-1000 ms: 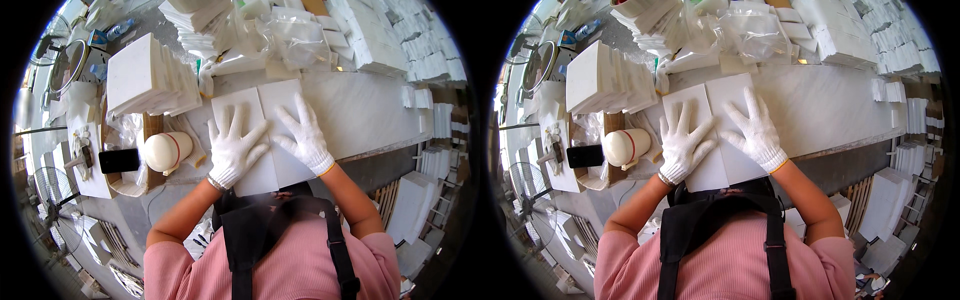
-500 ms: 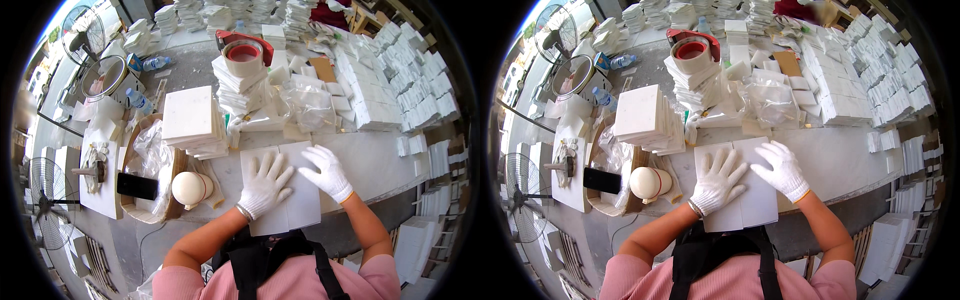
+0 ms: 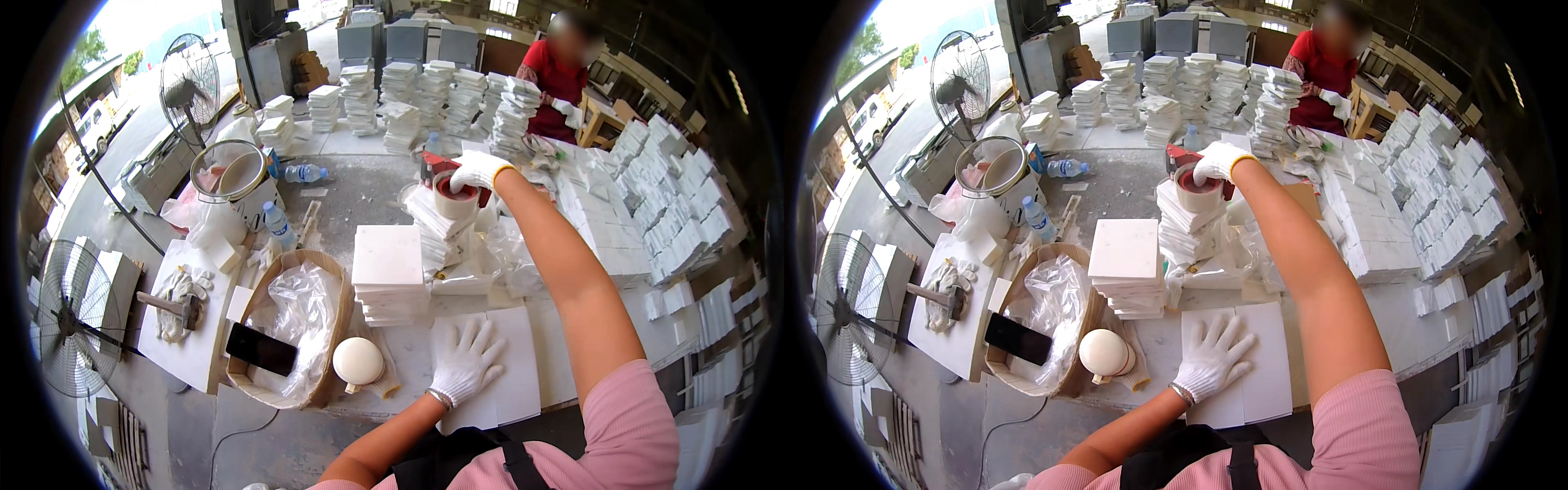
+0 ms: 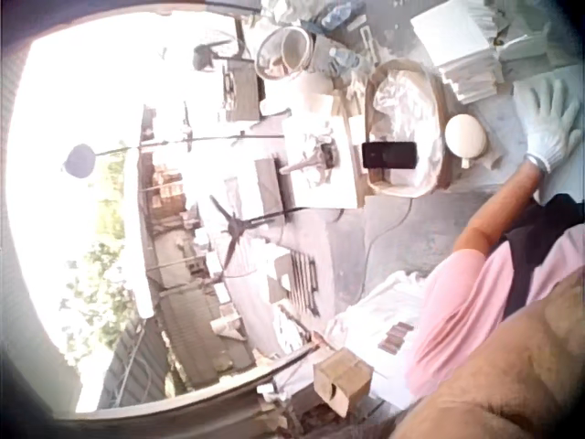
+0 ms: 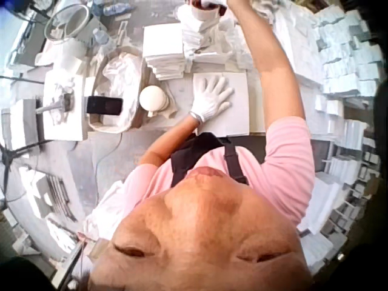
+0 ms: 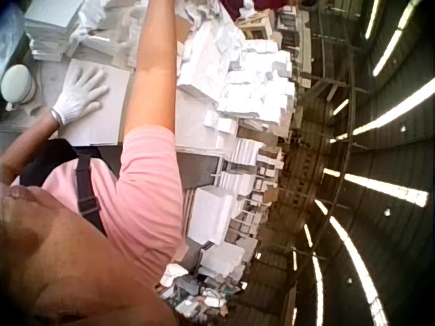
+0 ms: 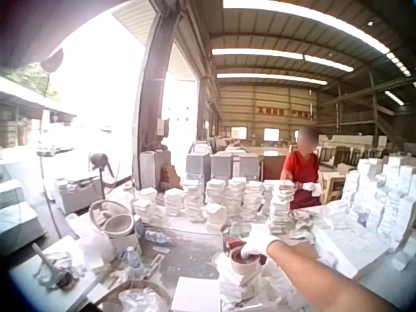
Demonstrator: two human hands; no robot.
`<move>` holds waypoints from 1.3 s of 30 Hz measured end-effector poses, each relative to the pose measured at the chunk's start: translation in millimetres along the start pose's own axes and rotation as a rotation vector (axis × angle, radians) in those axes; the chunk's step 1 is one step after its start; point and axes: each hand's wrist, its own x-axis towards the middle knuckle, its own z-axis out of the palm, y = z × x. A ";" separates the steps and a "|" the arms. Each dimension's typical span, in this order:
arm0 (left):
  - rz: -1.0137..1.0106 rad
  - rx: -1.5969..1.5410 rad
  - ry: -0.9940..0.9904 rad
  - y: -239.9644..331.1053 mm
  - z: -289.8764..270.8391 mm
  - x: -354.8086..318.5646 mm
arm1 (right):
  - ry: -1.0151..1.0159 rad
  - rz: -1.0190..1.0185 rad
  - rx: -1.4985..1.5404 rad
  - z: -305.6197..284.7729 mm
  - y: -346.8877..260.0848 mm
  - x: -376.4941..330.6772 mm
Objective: The person packs small white rectangular items into clear plastic bags, places them into a cardboard box, and seals the box with tape. The person then moves the sealed box to a stack of similar boxes.
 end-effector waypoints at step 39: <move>0.236 0.205 -0.067 -28.1 18.2 54.9 | 0.838 0.385 0.269 266.7 -32.1 -377.4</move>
